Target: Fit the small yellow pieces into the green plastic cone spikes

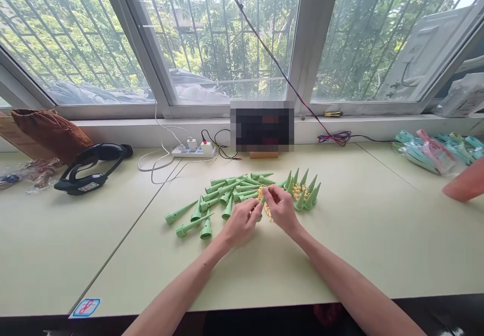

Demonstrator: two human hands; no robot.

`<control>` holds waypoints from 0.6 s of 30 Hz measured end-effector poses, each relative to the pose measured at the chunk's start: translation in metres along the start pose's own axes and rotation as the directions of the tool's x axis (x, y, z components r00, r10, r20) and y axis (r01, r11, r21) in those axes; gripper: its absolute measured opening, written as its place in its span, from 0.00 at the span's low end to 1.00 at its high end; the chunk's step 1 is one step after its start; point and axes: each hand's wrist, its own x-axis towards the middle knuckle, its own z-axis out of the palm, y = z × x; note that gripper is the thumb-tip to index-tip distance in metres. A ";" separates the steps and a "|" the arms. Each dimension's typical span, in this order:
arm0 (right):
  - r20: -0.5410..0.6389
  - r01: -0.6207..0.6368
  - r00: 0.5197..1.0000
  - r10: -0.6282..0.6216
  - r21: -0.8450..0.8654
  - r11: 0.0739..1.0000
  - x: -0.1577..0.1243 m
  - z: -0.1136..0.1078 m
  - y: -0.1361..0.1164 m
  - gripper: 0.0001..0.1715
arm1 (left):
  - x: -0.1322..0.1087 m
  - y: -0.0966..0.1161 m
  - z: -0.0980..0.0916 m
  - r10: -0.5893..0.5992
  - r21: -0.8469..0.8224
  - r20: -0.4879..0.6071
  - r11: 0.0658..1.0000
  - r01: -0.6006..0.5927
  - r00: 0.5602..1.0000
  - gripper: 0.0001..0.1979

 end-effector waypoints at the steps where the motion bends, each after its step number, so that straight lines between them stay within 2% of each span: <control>1: 0.010 0.019 1.000 -0.019 -0.015 1.000 0.000 0.000 -0.001 0.21 | 0.000 -0.001 0.001 0.008 0.009 -0.011 1.000 -0.008 1.000 0.19; 5: 0.063 0.076 0.995 -0.074 -0.024 0.997 0.000 0.000 -0.003 0.18 | 0.001 -0.004 0.003 0.019 0.006 -0.059 1.000 -0.018 0.998 0.20; 10: 0.073 0.182 0.982 -0.175 -0.107 0.977 0.000 -0.002 -0.005 0.16 | 0.000 -0.004 0.003 -0.031 -0.099 -0.036 0.995 0.028 0.999 0.24; 15: -0.066 0.310 0.941 -0.331 -0.218 0.925 0.003 -0.009 -0.011 0.16 | -0.001 -0.006 0.004 -0.151 -0.303 -0.102 0.946 0.113 0.983 0.25; 18: -0.206 0.359 0.883 -0.421 -0.278 0.891 0.008 -0.016 -0.017 0.13 | -0.001 -0.010 0.006 -0.107 -0.249 -0.160 0.966 0.065 0.981 0.21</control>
